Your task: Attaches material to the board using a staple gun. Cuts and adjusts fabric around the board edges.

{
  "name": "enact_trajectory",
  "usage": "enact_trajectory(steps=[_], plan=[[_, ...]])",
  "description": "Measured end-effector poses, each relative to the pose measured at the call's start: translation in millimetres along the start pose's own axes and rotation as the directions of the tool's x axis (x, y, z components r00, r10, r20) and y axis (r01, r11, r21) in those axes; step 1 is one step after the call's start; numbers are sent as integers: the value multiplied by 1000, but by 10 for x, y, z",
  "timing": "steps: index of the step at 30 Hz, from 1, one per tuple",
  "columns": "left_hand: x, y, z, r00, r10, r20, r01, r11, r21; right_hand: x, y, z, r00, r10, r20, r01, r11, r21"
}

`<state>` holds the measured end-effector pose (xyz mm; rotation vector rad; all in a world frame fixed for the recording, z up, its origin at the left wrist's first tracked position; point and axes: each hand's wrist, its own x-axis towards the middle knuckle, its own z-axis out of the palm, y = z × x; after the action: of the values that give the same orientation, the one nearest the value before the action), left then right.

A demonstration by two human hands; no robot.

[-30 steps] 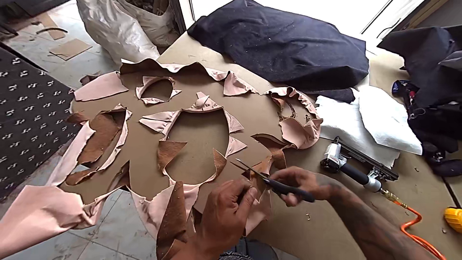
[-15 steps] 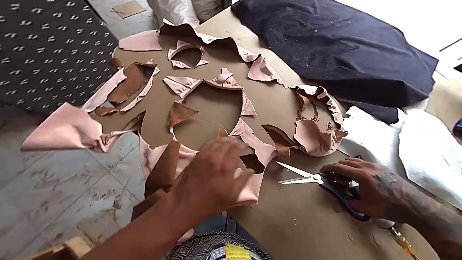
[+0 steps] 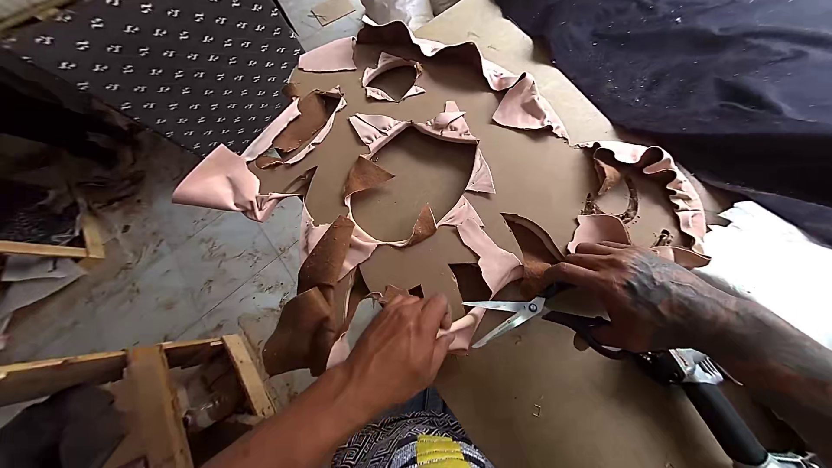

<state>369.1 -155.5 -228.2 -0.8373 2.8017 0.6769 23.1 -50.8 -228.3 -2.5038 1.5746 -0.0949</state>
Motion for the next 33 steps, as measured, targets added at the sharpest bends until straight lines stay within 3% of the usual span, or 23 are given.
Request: enact_trajectory(steps=[3, 6, 8, 13, 16, 17, 20, 23, 26, 29, 33], plan=[[127, -98, -167, 982, 186, -41, -179, 975, 132, 195, 25, -41, 996, -84, 21, 84, 996, 6], [364, -58, -376, 878, 479, -13, -463, 855, 233, 432, -60, -56, 988, -133, 80, 133, 991, 10], [512, 37, -484, 826, 559, 74, -560, 796, 230, 559, -173, -2, 983, -163, 80, 161, 987, 31], [792, 208, -693, 758, 578, 302, -646, 730, 223, 493, -395, -64, 987, -136, 81, 126, 985, 117], [843, 283, -725, 722, 598, 348, -681, 703, 204, 326, -487, 55, 993, -103, -59, 104, 995, 11], [853, 318, -734, 702, 614, 361, -700, 690, 186, 337, -582, 38, 997, -73, -38, 73, 997, -12], [872, 356, -767, 646, 672, 363, -754, 637, 162, 402, -780, 4, 1000, -7, 27, 8, 1000, -19], [881, 218, -840, 646, 716, 266, -761, 634, 140, 287, -806, 211, 994, 1, -111, -6, 999, -48], [857, 217, -876, 626, 750, 211, -779, 615, 123, 379, -1023, 94, 981, 173, 92, -169, 984, -52], [876, 104, -886, 675, 700, 233, -735, 663, 139, 513, -1116, 308, 970, 215, 111, -214, 977, -19], [831, -414, -928, 907, 400, 133, -421, 842, 337, 32, -1147, 306, 923, 384, 16, -384, 921, 63]])
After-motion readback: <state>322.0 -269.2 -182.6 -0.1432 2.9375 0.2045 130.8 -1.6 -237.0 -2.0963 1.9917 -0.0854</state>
